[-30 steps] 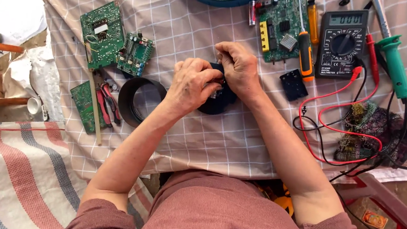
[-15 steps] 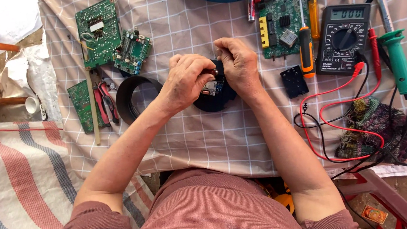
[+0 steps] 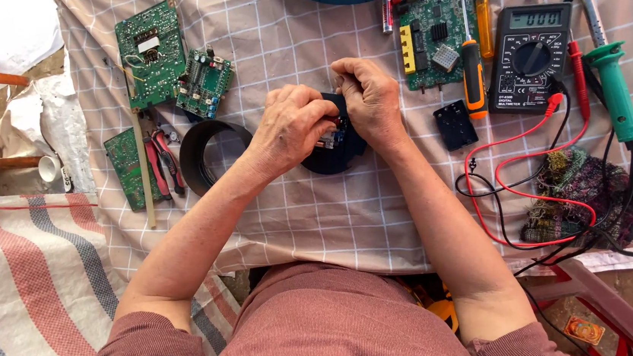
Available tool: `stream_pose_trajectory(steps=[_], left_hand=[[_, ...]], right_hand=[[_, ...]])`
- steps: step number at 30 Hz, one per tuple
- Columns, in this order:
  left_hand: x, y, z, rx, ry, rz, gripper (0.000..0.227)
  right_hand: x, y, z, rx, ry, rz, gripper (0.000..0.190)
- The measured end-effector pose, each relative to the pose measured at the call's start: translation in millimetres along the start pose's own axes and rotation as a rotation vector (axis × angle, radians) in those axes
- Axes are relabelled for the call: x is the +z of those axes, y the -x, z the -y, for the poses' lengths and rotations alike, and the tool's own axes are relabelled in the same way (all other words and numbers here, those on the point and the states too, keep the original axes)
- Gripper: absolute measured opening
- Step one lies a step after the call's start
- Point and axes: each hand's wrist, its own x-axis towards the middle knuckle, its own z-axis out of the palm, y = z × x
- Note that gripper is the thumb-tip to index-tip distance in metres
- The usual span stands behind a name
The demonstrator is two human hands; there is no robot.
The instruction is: The person places a battery into a circular black electronic component and uses a multimeter to test the connections. They hold the component steady with one hand while touching the multimeter probes to different points on the device.
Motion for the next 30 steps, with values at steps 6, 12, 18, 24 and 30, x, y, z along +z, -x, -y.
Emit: stream_pose_trajectory(steps=[6,12,18,24,30], left_hand=[[-11.8,-8.5,0.0,-0.021,0.058,0.096,0.015],[-13.2,-12.5,7.1,-0.073,0.210,0.164,0.013],[-24.3,-10.5,8.8,-0.127,0.296,0.158,0.015],[-28.0,-2.3,11.5,-0.235,0.326,0.167,0.012],[-27.0,-6.0,4.1,-0.266,0.306,0.171,0.011]], right_hand=[[-0.1,-1.0,-1.3,0.001,-0.010,0.005,0.012],[1.4,0.6,-5.0,0.020,-0.027,-0.007,0.012],[0.8,1.5,-6.2,0.035,-0.035,-0.004,0.011],[-0.4,0.0,-2.2,0.041,-0.059,-0.002,0.011],[0.2,0.9,-4.0,0.050,-0.056,0.004,0.010]])
